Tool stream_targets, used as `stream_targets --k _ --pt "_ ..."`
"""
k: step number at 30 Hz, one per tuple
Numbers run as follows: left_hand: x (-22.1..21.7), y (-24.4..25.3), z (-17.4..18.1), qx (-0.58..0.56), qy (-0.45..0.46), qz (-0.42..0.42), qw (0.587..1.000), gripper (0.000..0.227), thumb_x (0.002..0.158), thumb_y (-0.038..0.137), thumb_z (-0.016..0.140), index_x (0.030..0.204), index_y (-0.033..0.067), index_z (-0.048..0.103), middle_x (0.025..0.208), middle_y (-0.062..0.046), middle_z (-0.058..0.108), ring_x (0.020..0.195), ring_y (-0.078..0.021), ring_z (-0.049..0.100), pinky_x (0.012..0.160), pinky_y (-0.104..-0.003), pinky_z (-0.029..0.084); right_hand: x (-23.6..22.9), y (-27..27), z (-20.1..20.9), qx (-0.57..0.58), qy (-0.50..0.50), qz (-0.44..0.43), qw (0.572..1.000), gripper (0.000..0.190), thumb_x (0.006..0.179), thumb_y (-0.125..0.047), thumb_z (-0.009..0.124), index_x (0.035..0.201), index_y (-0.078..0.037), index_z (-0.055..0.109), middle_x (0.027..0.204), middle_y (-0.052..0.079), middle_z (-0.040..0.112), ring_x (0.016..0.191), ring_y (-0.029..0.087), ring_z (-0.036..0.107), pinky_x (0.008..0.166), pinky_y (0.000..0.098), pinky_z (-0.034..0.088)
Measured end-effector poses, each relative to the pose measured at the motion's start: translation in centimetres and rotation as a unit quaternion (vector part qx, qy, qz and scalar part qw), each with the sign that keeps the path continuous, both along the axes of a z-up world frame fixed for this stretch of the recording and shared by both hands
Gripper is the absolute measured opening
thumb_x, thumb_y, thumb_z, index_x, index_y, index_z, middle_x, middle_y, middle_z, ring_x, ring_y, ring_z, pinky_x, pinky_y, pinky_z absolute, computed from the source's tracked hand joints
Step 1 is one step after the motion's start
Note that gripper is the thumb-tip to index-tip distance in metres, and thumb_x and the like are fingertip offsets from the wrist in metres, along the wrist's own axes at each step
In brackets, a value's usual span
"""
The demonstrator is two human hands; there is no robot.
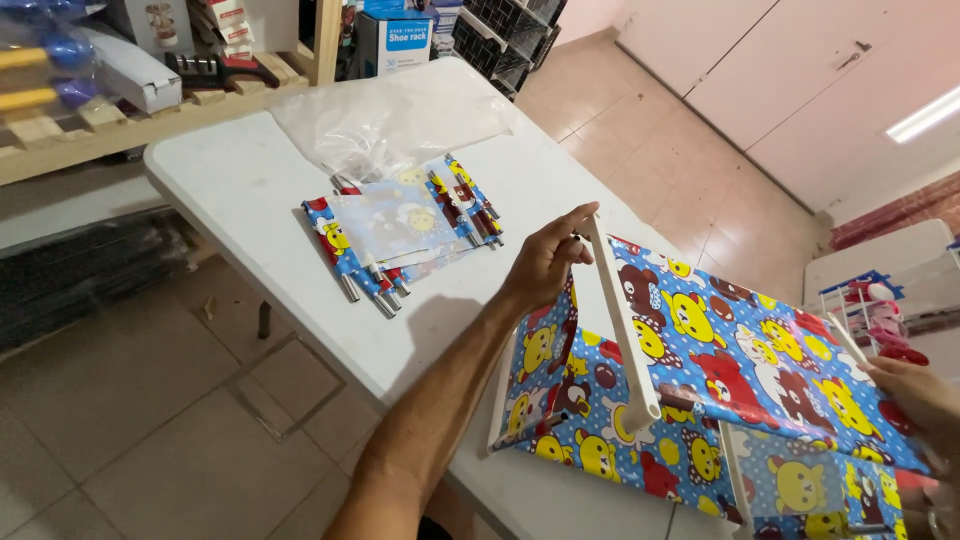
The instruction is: Assembling a multi-tiered toy shelf by inserting plastic rods into fabric sleeves and connecting them to a frame.
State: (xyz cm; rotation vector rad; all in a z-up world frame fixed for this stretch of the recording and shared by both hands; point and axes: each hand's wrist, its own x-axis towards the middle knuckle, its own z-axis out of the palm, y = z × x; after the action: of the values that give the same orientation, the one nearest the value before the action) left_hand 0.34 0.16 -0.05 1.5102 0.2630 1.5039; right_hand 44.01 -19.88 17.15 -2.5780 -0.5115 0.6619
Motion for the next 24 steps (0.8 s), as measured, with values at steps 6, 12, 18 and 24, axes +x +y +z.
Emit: stream_targets --k 6,12,18,24 --pt "0.0 0.1 0.0 -0.034 0.007 -0.009 0.999 0.043 0.107 0.022 0.04 0.147 0.0147 0.052 0.095 -0.012 0.071 0.09 -0.0179 0.071 0.082 -0.037 0.062 -0.6 -0.1 0.1 -0.006 0.003 -0.011 1.0 0.037 0.121 -0.029 0.041 0.138 0.003 0.051 0.104 0.04 0.069 0.087 0.052 0.068 0.072 0.0585 0.051" --pt "0.0 0.3 -0.2 -0.018 0.024 0.012 0.999 0.053 0.105 0.051 0.039 0.142 0.0154 0.053 0.1 -0.014 0.076 0.09 -0.0217 0.077 0.078 -0.038 0.065 -0.5 0.1 -0.1 -0.025 0.004 -0.015 1.0 0.04 0.121 -0.031 0.038 0.145 -0.001 0.05 0.109 0.039 0.067 0.091 0.05 0.067 0.072 0.0563 0.05" --pt "0.5 0.8 -1.2 0.027 0.023 0.024 0.999 0.048 0.111 0.045 0.036 0.151 0.0213 0.048 0.101 -0.011 0.073 0.089 -0.0185 0.075 0.082 -0.039 0.065 0.3 -0.1 -0.3 -0.013 -0.005 -0.002 1.0 0.037 0.121 -0.028 0.042 0.137 0.004 0.053 0.105 0.041 0.07 0.087 0.052 0.068 0.07 0.0578 0.051" --pt "0.4 1.0 -1.3 0.052 0.054 0.03 0.997 0.045 0.111 0.049 0.033 0.148 0.0257 0.046 0.095 -0.009 0.072 0.088 -0.0172 0.075 0.074 -0.036 0.063 -0.9 -0.2 0.1 -0.013 -0.017 0.003 1.0 0.035 0.121 -0.028 0.043 0.131 0.004 0.053 0.106 0.04 0.07 0.09 0.054 0.069 0.075 0.061 0.051"
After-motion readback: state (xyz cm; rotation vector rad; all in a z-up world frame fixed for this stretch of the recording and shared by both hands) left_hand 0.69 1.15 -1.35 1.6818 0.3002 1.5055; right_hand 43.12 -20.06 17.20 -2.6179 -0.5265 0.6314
